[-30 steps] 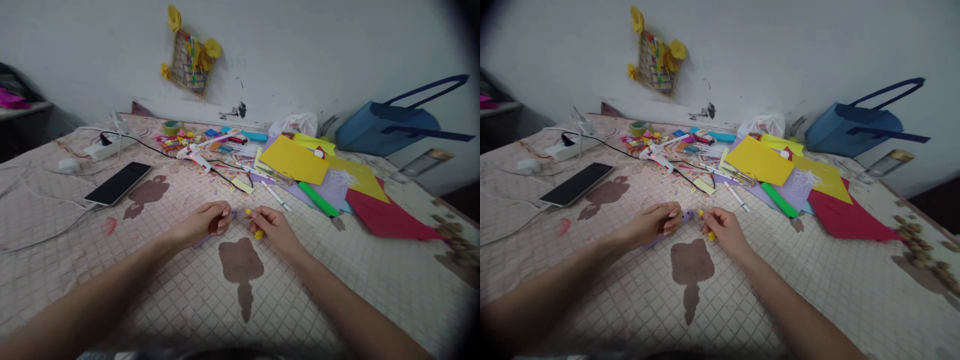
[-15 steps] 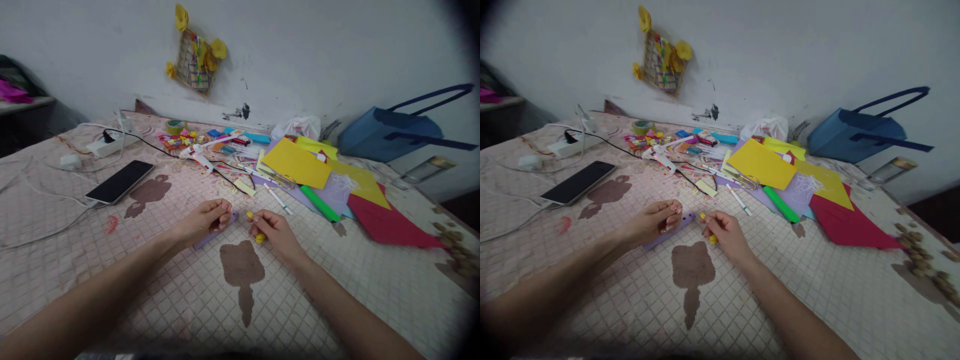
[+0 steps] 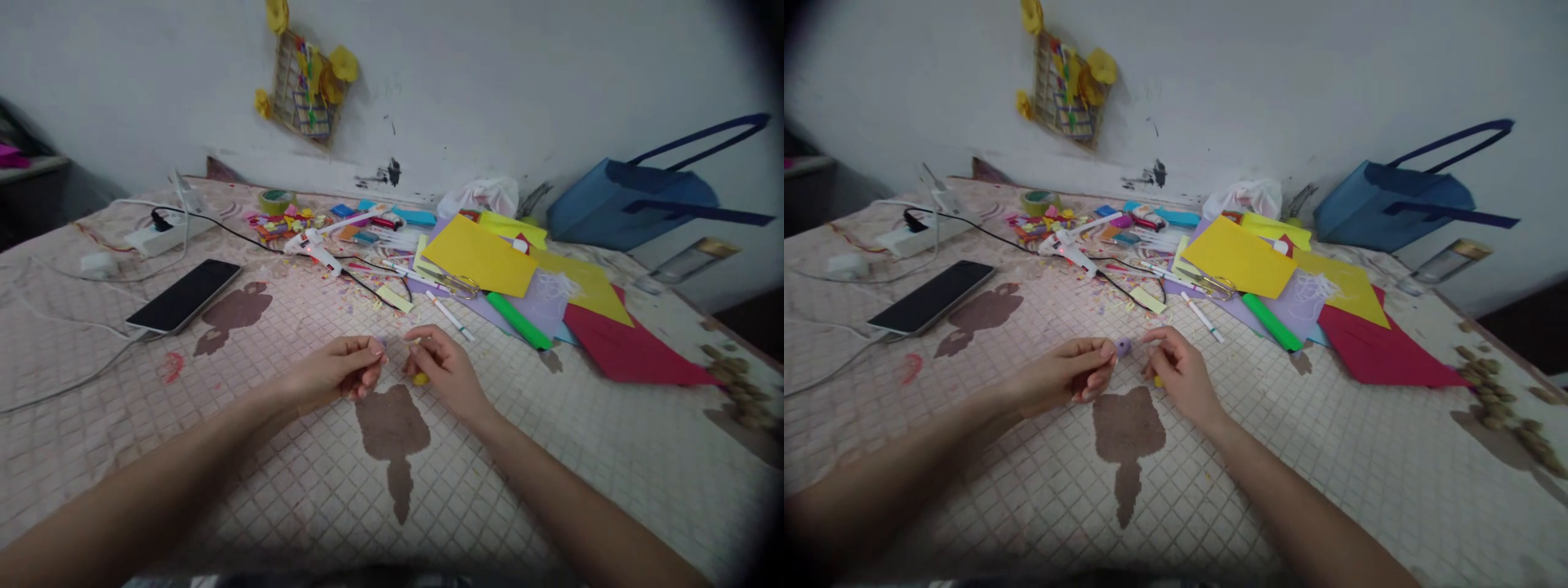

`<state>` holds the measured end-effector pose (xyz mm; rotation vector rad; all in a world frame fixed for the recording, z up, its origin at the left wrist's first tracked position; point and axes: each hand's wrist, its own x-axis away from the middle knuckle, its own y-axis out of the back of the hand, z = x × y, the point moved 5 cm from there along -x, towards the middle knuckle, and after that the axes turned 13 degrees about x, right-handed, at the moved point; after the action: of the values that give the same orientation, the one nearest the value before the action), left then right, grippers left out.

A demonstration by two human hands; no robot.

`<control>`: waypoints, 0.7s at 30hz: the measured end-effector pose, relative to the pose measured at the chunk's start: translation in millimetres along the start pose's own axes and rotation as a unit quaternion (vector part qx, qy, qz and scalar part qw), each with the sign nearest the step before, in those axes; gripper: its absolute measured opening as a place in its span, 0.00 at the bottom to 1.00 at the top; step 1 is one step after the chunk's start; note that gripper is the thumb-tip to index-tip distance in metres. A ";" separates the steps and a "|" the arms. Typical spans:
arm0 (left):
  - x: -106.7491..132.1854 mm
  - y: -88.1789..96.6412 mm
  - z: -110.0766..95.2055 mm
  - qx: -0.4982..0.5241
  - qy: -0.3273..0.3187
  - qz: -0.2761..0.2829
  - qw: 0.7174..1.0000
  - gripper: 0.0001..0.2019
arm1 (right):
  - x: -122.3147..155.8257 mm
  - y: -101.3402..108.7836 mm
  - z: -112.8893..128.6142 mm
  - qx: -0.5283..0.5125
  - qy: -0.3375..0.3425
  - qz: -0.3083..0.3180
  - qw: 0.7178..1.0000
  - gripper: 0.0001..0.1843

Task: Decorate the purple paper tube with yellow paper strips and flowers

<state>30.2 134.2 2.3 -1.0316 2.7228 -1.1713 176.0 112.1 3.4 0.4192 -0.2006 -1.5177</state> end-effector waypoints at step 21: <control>0.0 -2.6 5.2 -0.128 0.006 -0.022 0.991 0.15 | 13.6 -7.3 26.4 0.055 0.045 -0.024 0.997 0.07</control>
<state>33.0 129.6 0.3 -1.1161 2.9312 -0.8474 159.9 94.9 23.0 0.5814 -0.2050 -1.5368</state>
